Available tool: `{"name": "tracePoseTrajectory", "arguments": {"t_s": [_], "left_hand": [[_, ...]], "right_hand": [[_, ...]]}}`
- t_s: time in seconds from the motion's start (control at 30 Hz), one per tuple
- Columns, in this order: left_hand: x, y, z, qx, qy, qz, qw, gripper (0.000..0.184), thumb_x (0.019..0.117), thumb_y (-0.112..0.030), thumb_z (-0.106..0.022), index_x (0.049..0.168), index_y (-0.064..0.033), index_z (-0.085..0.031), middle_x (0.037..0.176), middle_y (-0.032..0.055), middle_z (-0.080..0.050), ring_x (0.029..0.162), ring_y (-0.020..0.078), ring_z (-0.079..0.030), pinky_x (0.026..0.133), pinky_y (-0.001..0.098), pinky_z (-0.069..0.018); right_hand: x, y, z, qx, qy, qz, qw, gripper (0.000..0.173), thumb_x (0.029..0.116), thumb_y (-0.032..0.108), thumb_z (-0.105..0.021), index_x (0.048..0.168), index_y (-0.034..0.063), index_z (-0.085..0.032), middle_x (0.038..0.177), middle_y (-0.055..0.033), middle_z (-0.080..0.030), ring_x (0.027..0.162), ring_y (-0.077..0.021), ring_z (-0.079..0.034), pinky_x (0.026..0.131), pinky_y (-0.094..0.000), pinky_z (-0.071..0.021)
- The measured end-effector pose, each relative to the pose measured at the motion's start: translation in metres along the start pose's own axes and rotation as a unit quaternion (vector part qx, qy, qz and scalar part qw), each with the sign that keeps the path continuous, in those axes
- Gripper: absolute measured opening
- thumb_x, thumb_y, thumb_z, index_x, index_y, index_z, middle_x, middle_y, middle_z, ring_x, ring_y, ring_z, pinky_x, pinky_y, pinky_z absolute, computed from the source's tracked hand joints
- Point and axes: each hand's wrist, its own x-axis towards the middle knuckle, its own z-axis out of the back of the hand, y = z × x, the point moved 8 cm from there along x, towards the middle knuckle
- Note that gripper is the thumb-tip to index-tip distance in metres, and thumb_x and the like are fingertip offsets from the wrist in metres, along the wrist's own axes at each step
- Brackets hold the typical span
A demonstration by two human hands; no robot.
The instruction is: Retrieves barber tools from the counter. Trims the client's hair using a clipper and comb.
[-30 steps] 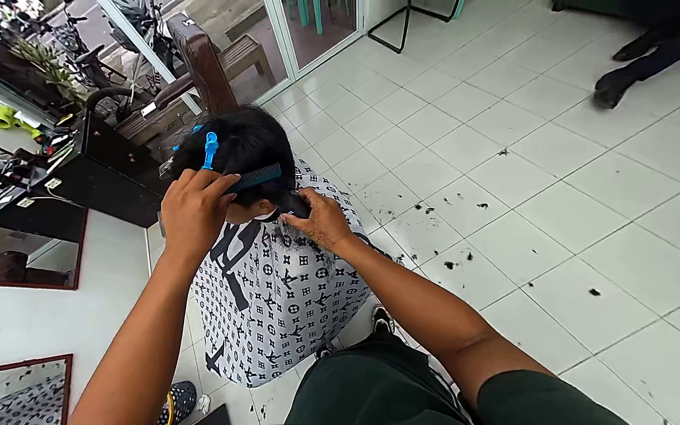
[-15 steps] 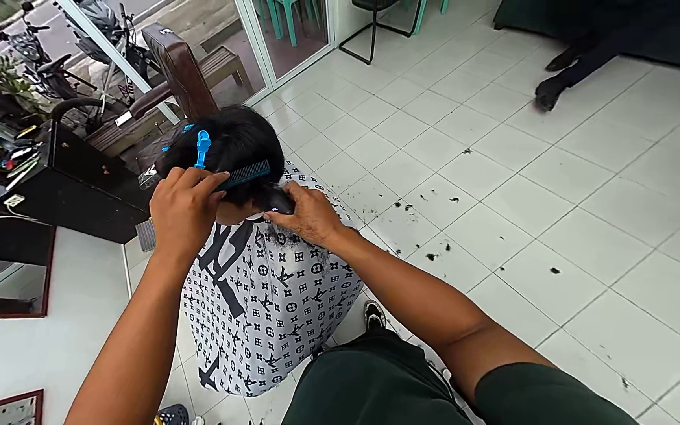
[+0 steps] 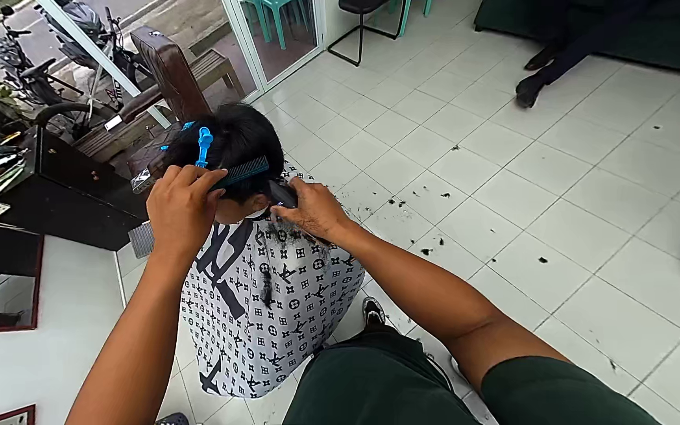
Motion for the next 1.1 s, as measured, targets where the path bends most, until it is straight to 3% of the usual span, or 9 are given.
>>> {"name": "tracePoseTrajectory", "arguments": {"t_s": [0.1,0.27,0.43,0.57,0.63,0.67,0.77,0.93,1.1], "left_hand": [[0.000,0.001,0.003,0.000,-0.003,-0.001,1.000,0.022,0.0966,-0.011,-0.069,0.118,-0.0101,-0.075,0.106,0.0200,-0.071,0.097,0.0430,-0.065,0.078,0.0574,-0.0484],[0.000,0.004,-0.002,-0.007,0.006,0.001,1.000,0.023,0.0957,-0.010,-0.070,0.118,-0.0096,-0.075,0.106,0.0202,-0.071,0.097,0.0429,-0.065,0.079,0.0577,-0.0488],[-0.001,0.004,0.006,-0.007,-0.008,0.000,1.000,0.023,0.0956,-0.011,-0.070,0.118,-0.0104,-0.075,0.105,0.0197,-0.071,0.096,0.0420,-0.065,0.079,0.0565,-0.0487],[-0.002,0.007,-0.001,-0.009,0.007,0.004,1.000,0.024,0.0953,-0.010,-0.071,0.119,-0.0098,-0.075,0.106,0.0206,-0.071,0.098,0.0430,-0.065,0.081,0.0577,-0.0490],[-0.004,0.005,0.002,-0.012,0.005,-0.004,1.000,0.024,0.0952,-0.012,-0.071,0.119,-0.0105,-0.075,0.105,0.0195,-0.071,0.098,0.0417,-0.065,0.080,0.0564,-0.0491],[-0.005,0.004,0.005,-0.015,0.004,-0.011,1.000,0.024,0.0957,-0.013,-0.071,0.119,-0.0110,-0.075,0.105,0.0186,-0.071,0.097,0.0405,-0.065,0.080,0.0549,-0.0491],[-0.006,-0.001,0.012,-0.040,0.009,-0.012,0.999,0.025,0.0978,-0.016,-0.069,0.121,-0.0079,-0.074,0.110,0.0200,-0.070,0.101,0.0401,-0.065,0.085,0.0549,-0.0494],[0.001,-0.001,0.007,-0.027,0.014,-0.002,1.000,0.027,0.0982,-0.018,-0.069,0.122,-0.0076,-0.073,0.112,0.0215,-0.070,0.102,0.0410,-0.065,0.084,0.0559,-0.0491],[0.008,-0.001,0.002,0.002,0.025,0.003,1.000,0.026,0.0971,-0.019,-0.070,0.122,-0.0113,-0.074,0.112,0.0193,-0.071,0.103,0.0397,-0.065,0.084,0.0545,-0.0493]], "right_hand": [[0.001,-0.005,0.003,-0.008,0.005,-0.037,0.999,0.048,0.0896,0.041,-0.077,0.109,-0.0006,-0.065,0.086,-0.0160,-0.069,0.083,-0.0332,-0.070,0.075,-0.0538,-0.0556],[-0.001,0.026,0.000,0.025,-0.035,0.080,0.996,0.050,0.0892,0.041,-0.078,0.113,-0.0014,-0.065,0.087,-0.0154,-0.070,0.081,-0.0301,-0.070,0.073,-0.0503,-0.0573],[-0.001,0.002,0.006,-0.015,0.013,-0.051,0.998,0.047,0.0905,0.043,-0.076,0.109,0.0006,-0.065,0.085,-0.0146,-0.069,0.083,-0.0318,-0.069,0.074,-0.0518,-0.0555],[-0.006,0.034,-0.003,0.063,-0.038,0.081,0.994,0.049,0.0897,0.041,-0.078,0.112,-0.0005,-0.065,0.084,-0.0135,-0.069,0.077,-0.0277,-0.070,0.071,-0.0479,-0.0574],[-0.014,0.023,-0.020,0.084,0.014,0.074,0.994,0.045,0.0886,0.038,-0.080,0.112,0.0021,-0.067,0.084,-0.0128,-0.071,0.077,-0.0268,-0.070,0.071,-0.0491,-0.0583],[-0.018,0.007,-0.035,0.098,0.076,0.034,0.992,0.041,0.0872,0.037,-0.082,0.104,0.0026,-0.069,0.081,-0.0123,-0.069,0.075,-0.0261,-0.069,0.070,-0.0501,-0.0571],[-0.030,-0.031,-0.084,0.156,0.226,-0.065,0.959,0.043,0.0916,0.040,-0.076,0.093,-0.0014,-0.067,0.081,-0.0118,-0.064,0.075,-0.0218,-0.061,0.073,-0.0468,-0.0505],[-0.021,-0.003,-0.122,0.427,0.191,-0.077,0.880,0.039,0.1025,0.028,-0.064,0.120,-0.0067,-0.061,0.097,-0.0176,-0.069,0.083,-0.0203,-0.070,0.082,-0.0373,-0.0590],[-0.015,0.011,-0.143,0.591,0.210,-0.109,0.771,0.037,0.1076,0.025,-0.055,0.128,-0.0053,-0.053,0.097,-0.0179,-0.069,0.080,-0.0217,-0.072,0.077,-0.0348,-0.0610]]}}
